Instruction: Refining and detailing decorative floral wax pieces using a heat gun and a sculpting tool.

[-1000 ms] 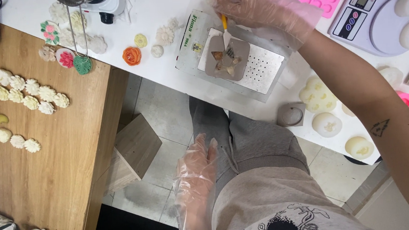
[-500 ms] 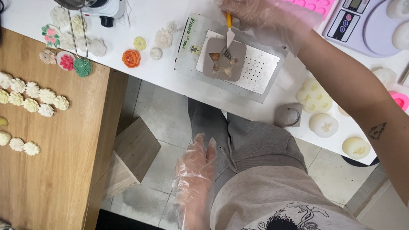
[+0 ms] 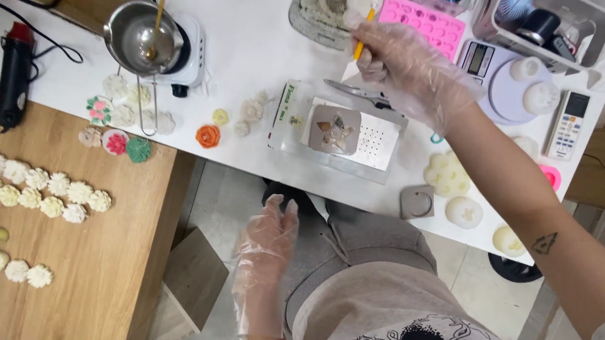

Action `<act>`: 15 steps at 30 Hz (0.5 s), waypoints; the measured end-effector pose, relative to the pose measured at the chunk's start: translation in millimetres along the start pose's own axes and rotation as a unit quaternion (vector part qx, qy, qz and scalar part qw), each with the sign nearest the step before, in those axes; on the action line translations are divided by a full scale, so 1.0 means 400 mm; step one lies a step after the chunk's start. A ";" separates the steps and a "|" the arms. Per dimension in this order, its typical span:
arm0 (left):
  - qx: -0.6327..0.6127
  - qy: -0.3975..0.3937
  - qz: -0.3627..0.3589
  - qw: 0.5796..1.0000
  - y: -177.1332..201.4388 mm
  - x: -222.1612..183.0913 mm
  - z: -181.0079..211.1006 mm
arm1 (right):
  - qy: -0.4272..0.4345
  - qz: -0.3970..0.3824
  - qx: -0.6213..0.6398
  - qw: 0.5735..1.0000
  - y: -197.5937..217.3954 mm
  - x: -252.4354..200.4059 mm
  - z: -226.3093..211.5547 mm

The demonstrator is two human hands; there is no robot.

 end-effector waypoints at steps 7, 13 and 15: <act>-0.198 0.010 0.199 0.960 0.322 0.078 -0.166 | -0.001 0.039 0.068 0.997 -0.148 0.028 0.037; -0.164 -0.054 0.405 0.898 0.513 0.293 -0.352 | -0.011 0.066 0.065 0.996 -0.314 0.169 0.138; -0.193 0.003 0.309 0.931 0.528 0.368 -0.365 | 0.040 0.040 0.154 0.986 -0.368 0.224 0.177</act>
Point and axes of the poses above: each hand's wrist, its own x-axis towards the middle knuckle, its own y-axis out of the back of the hand, z = x × y, the point moved 9 cm from there along x, towards the middle knuckle, and after that the axes turned 4 degrees about -z, right-handed, at the moved point
